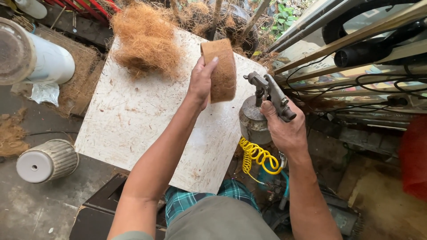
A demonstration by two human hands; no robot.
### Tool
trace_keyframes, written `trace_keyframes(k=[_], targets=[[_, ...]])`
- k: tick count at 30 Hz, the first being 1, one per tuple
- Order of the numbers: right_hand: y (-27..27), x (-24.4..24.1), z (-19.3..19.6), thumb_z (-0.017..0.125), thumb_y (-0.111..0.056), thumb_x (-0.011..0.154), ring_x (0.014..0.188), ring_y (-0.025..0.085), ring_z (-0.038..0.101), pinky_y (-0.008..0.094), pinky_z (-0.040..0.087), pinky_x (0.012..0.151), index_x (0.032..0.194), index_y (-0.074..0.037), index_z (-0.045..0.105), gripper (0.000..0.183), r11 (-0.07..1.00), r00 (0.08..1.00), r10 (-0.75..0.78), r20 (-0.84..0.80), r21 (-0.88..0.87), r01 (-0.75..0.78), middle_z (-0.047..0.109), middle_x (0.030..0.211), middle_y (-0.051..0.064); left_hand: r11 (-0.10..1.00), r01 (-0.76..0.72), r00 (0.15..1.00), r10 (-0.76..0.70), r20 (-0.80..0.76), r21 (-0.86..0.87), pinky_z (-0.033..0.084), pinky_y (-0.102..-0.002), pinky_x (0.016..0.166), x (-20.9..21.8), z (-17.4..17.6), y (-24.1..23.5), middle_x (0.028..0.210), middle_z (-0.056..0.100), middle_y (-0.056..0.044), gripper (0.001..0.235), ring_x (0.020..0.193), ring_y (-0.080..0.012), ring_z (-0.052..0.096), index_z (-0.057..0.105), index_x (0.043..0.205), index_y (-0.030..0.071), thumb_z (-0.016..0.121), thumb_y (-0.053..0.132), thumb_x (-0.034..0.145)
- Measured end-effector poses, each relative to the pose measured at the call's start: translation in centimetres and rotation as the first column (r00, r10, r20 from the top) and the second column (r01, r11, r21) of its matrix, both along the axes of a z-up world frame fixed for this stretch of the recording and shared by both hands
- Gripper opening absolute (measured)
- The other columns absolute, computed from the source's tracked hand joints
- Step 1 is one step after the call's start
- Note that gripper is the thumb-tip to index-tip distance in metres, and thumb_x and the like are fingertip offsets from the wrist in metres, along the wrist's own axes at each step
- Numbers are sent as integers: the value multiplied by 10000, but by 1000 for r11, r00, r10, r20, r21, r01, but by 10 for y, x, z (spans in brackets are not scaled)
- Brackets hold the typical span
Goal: The person sprays a coconut shell bowl with a spray gun, then uses a hair dryer to dry the surface. The person repeats the process on a second coconut shell, spraying and drying each side.
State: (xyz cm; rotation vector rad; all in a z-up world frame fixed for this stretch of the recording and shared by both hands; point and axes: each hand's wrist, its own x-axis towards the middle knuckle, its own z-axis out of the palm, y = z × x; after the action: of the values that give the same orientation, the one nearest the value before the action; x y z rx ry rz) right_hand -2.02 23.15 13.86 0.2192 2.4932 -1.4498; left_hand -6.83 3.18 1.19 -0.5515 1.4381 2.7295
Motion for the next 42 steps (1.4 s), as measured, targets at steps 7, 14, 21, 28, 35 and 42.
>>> trace_keyframes(k=[7,14,21,28,35,42], targets=[[8,9,-14,676,-361,983,565,110,547,289,451,490,1040,-49,713,319,999,1000,8,-11,-43,-8,681,752,124,995,-54,994,45,103,87,595,-446,830,-2,-12,-4,976,740,-135,278,900,-254,736,633,1126,96,704,123,858],[9,13,-14,676,-364,982,569,123,548,302,458,495,1036,-55,724,317,999,1000,16,9,-45,-15,669,729,122,983,-156,983,145,116,94,600,-423,794,-1,7,-3,884,738,-134,214,828,-223,738,581,1051,76,707,162,900],[8,18,-17,690,-398,966,568,141,518,327,439,509,980,-74,727,326,999,999,33,7,-14,-32,638,680,123,973,-183,978,167,122,137,623,-414,707,-1,-30,-5,837,749,-146,177,748,-246,760,616,993,80,725,83,853],[4,20,-13,685,-406,972,592,125,507,310,414,522,938,-84,711,325,998,998,66,-6,9,-66,594,638,101,990,-91,994,84,65,105,623,-445,775,5,-19,-5,961,743,-144,285,861,-257,753,628,1127,77,710,69,855],[8,21,-18,657,-427,989,570,136,511,323,418,521,964,-89,711,344,997,997,71,-11,22,-70,578,614,91,995,-53,996,46,82,88,601,-482,830,9,-31,-6,1011,733,-167,341,925,-286,737,633,1174,68,725,74,846],[2,23,-3,673,-407,982,527,143,511,296,400,519,820,-95,670,352,997,997,80,0,-13,-80,529,539,77,991,-90,985,73,158,102,498,-590,955,7,-19,-6,1152,671,-254,552,1078,-358,661,479,1344,-1,685,325,949]])
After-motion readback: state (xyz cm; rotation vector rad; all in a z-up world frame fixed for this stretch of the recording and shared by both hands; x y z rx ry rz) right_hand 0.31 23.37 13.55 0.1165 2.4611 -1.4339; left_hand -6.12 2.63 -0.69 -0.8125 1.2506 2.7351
